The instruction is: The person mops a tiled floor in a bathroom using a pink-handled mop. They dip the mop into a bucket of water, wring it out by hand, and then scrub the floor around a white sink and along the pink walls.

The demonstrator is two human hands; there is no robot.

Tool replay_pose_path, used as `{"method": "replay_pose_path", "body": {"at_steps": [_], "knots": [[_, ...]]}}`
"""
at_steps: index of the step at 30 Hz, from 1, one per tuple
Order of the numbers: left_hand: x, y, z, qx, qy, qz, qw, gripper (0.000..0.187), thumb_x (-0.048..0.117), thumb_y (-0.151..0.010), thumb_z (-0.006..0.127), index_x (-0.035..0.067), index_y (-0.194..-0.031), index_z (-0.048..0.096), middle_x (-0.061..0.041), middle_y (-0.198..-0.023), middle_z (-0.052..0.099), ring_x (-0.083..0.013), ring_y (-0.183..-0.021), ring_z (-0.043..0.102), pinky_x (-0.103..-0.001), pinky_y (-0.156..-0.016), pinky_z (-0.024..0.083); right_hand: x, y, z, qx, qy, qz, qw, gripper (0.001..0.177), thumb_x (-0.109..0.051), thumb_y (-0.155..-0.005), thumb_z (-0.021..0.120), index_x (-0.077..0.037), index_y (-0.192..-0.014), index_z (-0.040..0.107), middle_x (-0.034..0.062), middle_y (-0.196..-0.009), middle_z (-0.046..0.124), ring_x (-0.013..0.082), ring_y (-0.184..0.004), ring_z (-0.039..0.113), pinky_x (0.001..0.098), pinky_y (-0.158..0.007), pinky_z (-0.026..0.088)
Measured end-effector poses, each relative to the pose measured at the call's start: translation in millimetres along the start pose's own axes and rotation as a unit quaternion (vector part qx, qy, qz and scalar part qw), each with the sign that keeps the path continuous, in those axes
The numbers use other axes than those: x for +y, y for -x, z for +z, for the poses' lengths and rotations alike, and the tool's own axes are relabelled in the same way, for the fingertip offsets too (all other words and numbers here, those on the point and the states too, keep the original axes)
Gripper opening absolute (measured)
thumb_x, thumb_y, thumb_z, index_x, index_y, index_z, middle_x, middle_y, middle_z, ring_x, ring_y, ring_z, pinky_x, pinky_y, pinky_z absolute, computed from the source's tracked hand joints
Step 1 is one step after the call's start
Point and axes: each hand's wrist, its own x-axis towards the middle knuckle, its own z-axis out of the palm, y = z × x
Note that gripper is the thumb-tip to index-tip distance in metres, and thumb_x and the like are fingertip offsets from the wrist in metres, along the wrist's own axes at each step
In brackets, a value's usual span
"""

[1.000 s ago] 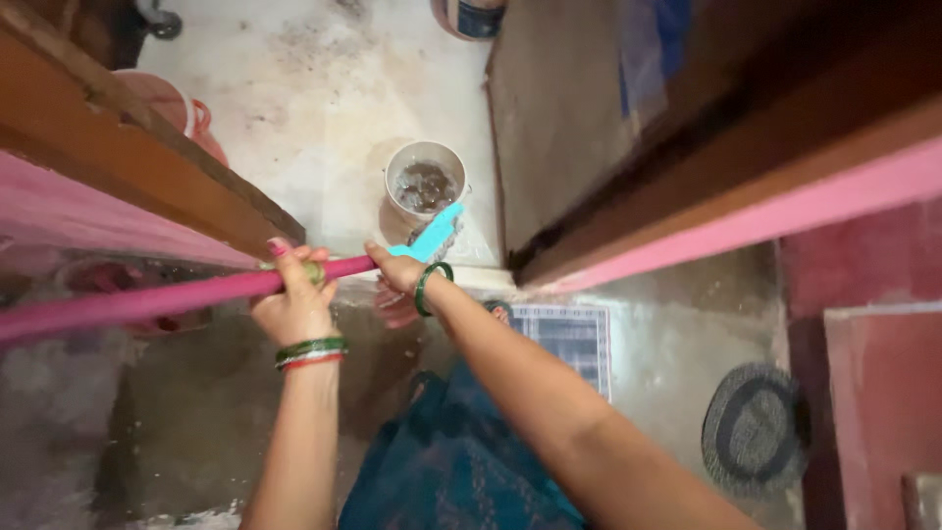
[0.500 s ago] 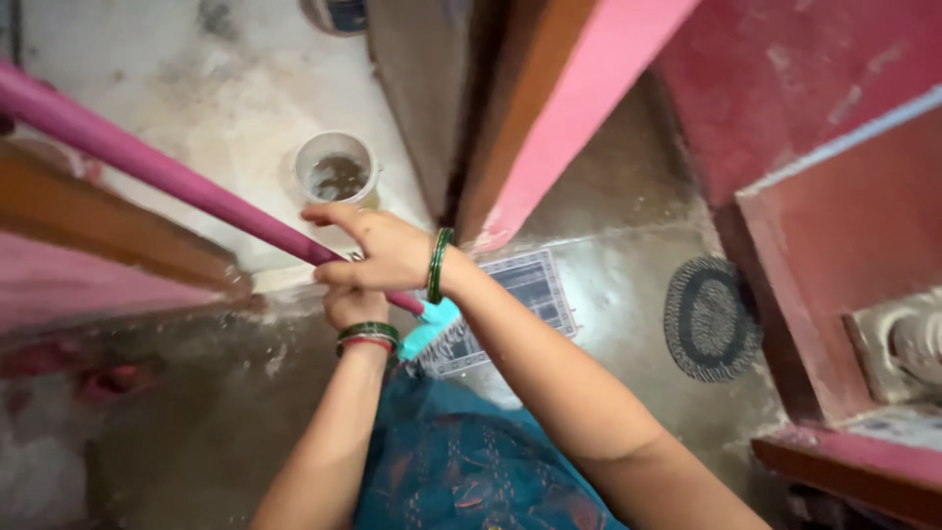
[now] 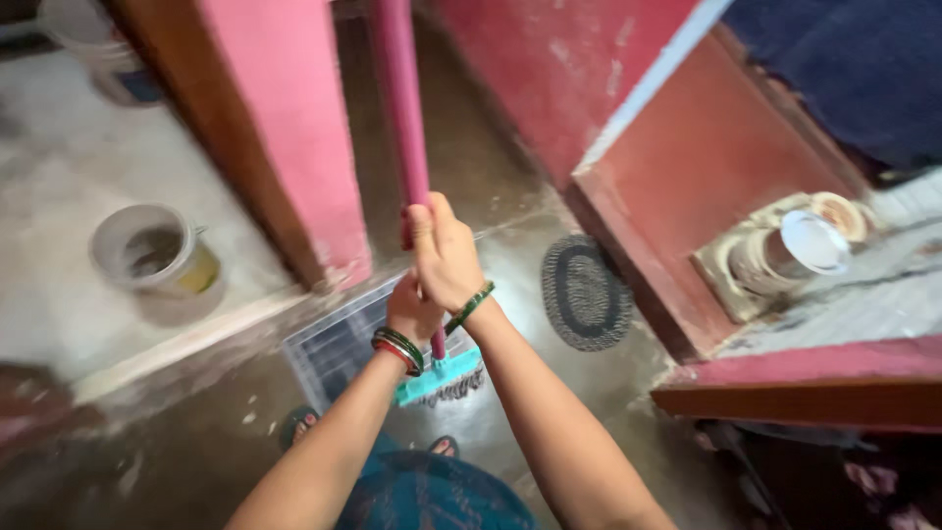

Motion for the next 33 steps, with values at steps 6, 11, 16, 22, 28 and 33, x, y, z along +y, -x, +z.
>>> {"method": "replay_pose_path", "body": {"at_steps": [6,11,16,22,28,33], "knots": [[54,-55,133,-0.032,-0.014,0.217,0.976,0.03,0.029,-0.102,0.063,-0.001,-0.109,0.059,-0.025,-0.099,0.071,-0.0443,-0.094,0.067,-0.048,-0.078,0.051,46,-31,-119,0.102,-0.119,-0.011,0.988,0.037,-0.04,-0.109,0.055,-0.003,-0.109,0.062,0.001,-0.091,0.067,0.0094,-0.079,0.059,0.0268,-0.07,0.051],[69,-68,260,-0.136,0.032,0.137,0.981,0.037,0.031,-0.093,0.066,0.0,-0.108,0.053,-0.025,-0.091,0.072,-0.0436,-0.089,0.071,-0.05,-0.079,0.054,65,-104,-243,0.32,-0.096,-0.011,0.943,0.035,-0.036,-0.096,0.069,-0.005,-0.111,0.062,0.0034,-0.086,0.065,0.01,-0.068,0.052,0.0287,-0.06,0.045],[108,-125,296,-0.235,-0.038,0.208,0.949,0.036,0.033,-0.097,0.068,0.003,-0.107,0.054,-0.028,-0.09,0.07,-0.0486,-0.094,0.067,-0.053,-0.079,0.052,91,-111,-329,0.352,-0.136,0.059,0.924,0.038,-0.044,-0.1,0.063,-0.005,-0.101,0.06,0.0045,-0.085,0.069,0.0154,-0.079,0.07,0.0306,-0.07,0.055],[136,-237,300,-0.267,-0.173,0.207,0.925,0.037,0.034,-0.094,0.071,0.008,-0.113,0.053,-0.023,-0.101,0.069,-0.0467,-0.098,0.066,-0.055,-0.082,0.05,116,-139,-353,0.335,-0.268,-0.025,0.903,0.033,-0.042,-0.103,0.06,-0.009,-0.105,0.058,0.0067,-0.096,0.067,0.0213,-0.097,0.072,0.0349,-0.086,0.058],[148,-297,292,-0.247,-0.343,0.247,0.872,0.088,0.049,-0.07,0.089,0.013,-0.136,0.045,-0.018,-0.135,0.053,-0.041,-0.132,0.046,-0.056,-0.108,0.036,174,-157,-368,0.38,-0.331,0.028,0.863,0.021,-0.026,-0.099,0.065,-0.008,-0.11,0.06,0.008,-0.105,0.07,0.0222,-0.102,0.071,0.0354,-0.084,0.055],[157,-275,324,-0.279,-0.295,0.255,0.878,0.111,0.052,-0.061,0.094,0.017,-0.15,0.037,-0.017,-0.146,0.048,-0.0428,-0.138,0.039,-0.057,-0.111,0.031,224,-144,-383,0.394,-0.334,0.078,0.852,0.025,-0.023,-0.095,0.069,-0.007,-0.113,0.061,0.0088,-0.109,0.071,0.0215,-0.105,0.07,0.0353,-0.091,0.056]]}}
